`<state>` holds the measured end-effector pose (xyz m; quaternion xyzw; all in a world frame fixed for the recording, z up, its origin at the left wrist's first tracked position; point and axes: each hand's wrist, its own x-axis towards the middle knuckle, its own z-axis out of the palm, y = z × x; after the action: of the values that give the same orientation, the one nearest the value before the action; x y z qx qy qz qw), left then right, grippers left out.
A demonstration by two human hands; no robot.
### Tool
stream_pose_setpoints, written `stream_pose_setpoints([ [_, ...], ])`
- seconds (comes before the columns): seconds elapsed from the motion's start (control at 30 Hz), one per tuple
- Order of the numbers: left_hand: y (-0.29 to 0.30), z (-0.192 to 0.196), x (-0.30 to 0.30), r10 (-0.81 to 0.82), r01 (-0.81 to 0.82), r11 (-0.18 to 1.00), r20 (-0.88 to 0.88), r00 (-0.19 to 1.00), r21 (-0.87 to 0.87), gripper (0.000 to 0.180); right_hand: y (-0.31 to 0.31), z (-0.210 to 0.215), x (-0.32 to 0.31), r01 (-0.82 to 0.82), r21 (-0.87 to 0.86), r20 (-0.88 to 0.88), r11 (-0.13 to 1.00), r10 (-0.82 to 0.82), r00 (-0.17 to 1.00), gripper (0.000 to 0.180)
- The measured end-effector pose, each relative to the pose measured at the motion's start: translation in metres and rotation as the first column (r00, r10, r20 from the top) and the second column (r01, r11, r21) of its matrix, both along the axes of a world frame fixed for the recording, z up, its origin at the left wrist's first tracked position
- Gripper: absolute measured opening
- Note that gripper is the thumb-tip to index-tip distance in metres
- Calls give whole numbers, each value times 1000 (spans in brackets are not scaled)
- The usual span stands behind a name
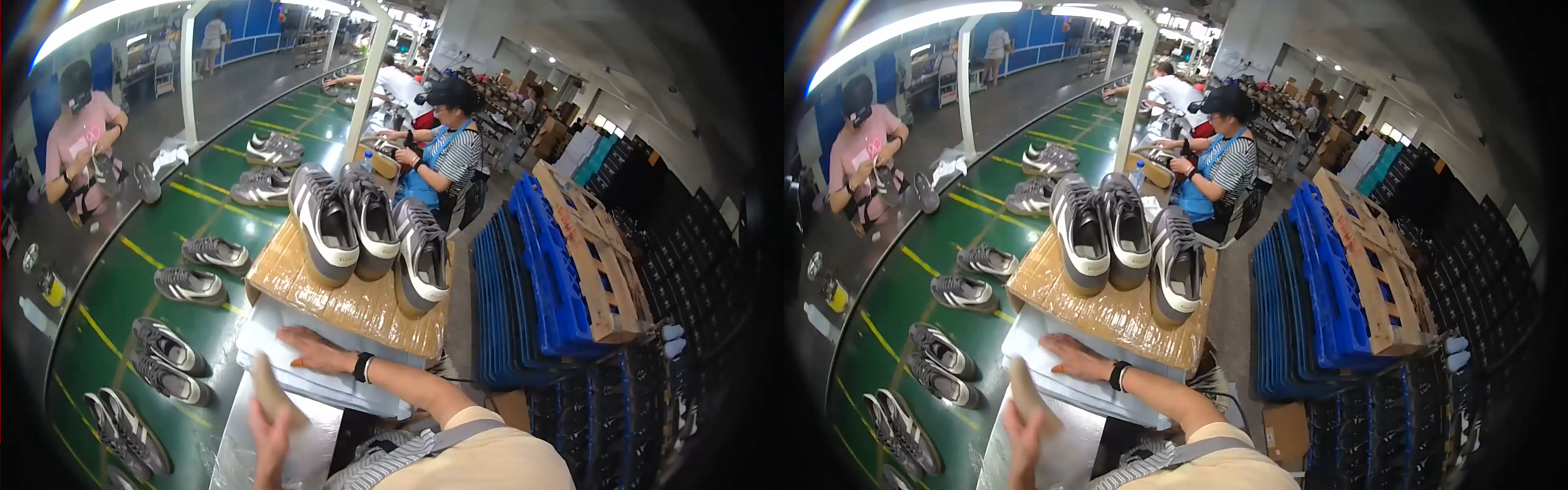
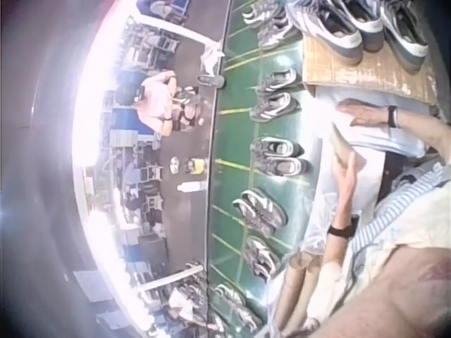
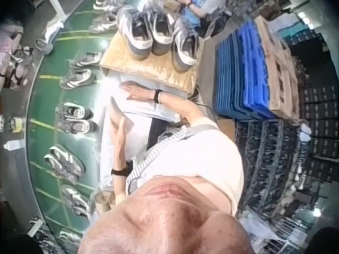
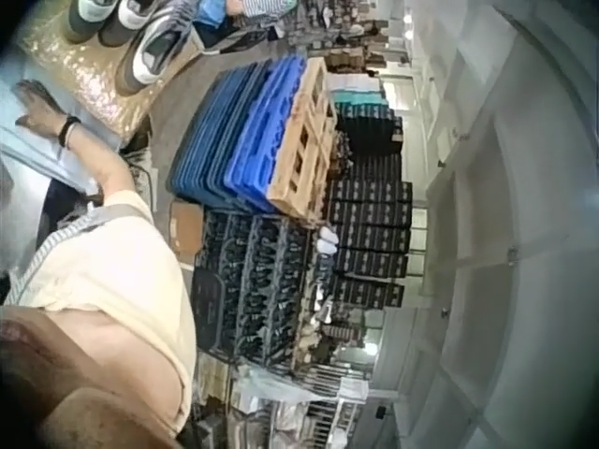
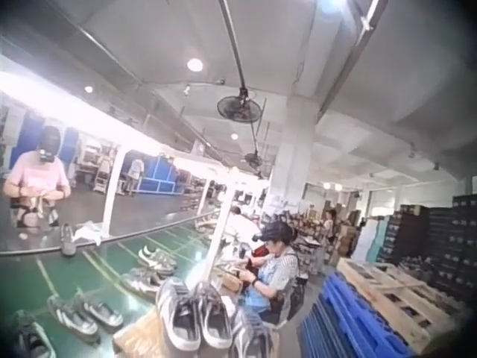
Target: Inserting cardboard shoe supports into sneakers and wrapping them in tissue paper on a conveyor belt assembly line.
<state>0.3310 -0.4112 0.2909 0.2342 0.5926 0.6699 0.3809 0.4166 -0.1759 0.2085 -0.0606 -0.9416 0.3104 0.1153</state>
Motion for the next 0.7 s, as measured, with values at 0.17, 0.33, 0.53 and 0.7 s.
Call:
stream_pose_setpoints([
  [0.17, 99, -72, -35, 176, -177, 983, -473, 863, 43, 42, 35, -35, 10, 268, -74, -64, 961, -272, 960, 27],
  [0.33, 105, -54, -30, 116, -144, 988, -342, 933, -56, 39, 70, -12, 40, 455, -741, 80, 494, -608, 790, 23],
  [0.53, 78, -50, -28, 274, -254, 958, -165, 948, 131, 48, -24, 61, -42, 147, -860, -22, 488, -324, 946, 34],
  [0.7, 44, -23, -46, 6, 51, 957, -194, 981, 287, 58, -51, 114, -101, -169, -87, -363, 982, 127, 923, 63],
])
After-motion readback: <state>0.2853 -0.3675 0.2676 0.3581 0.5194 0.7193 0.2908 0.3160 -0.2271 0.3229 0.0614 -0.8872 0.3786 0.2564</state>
